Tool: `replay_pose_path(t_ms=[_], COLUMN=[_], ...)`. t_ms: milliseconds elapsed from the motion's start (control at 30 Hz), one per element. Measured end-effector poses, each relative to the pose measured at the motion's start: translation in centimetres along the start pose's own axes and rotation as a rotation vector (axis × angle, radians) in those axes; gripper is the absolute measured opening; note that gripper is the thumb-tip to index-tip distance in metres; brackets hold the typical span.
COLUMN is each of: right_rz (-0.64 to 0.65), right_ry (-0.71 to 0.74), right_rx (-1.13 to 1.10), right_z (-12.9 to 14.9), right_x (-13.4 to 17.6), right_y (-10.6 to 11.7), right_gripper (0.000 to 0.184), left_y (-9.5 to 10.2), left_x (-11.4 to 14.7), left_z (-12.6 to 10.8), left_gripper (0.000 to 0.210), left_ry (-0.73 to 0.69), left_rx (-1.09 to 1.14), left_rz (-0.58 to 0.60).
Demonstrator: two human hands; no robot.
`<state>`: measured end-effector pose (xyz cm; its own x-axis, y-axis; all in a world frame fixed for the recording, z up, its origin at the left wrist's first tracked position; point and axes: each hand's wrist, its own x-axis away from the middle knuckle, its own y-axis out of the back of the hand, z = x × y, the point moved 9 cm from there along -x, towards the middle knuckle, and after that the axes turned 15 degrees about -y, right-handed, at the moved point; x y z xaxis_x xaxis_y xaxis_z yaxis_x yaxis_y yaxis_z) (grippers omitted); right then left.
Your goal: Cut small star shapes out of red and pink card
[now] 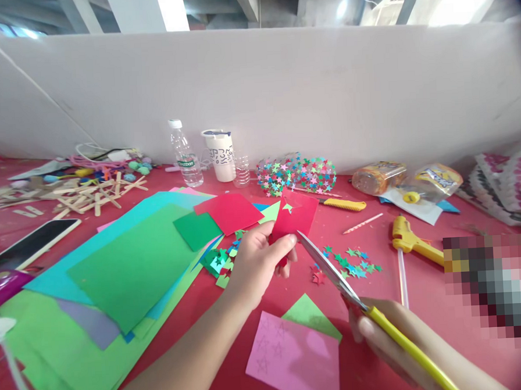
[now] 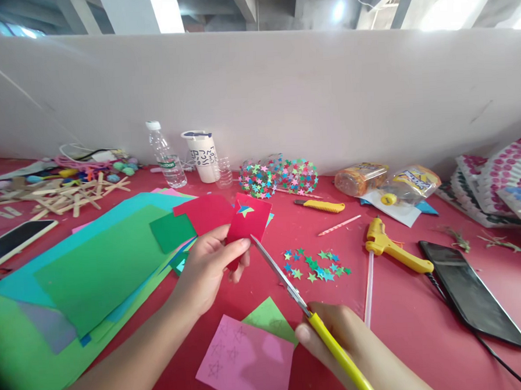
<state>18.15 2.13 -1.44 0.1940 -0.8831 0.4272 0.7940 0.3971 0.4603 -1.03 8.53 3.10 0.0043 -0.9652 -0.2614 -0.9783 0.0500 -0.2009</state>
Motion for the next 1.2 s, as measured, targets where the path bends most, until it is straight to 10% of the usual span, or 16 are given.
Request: replay_pose_path(t_ms=[1200], right_rz=[0.028], right_ry=[-0.062], right_rx=[0.016], right_z=[-1.4], right_x=[-0.9], right_y=[-0.8], right_gripper=[0.071], left_y=[0.5], left_x=[-1.1], left_z=[1.0], left_gripper=[0.016], left_ry=[0.048], left_rx=[0.066], left_rz=[0.145])
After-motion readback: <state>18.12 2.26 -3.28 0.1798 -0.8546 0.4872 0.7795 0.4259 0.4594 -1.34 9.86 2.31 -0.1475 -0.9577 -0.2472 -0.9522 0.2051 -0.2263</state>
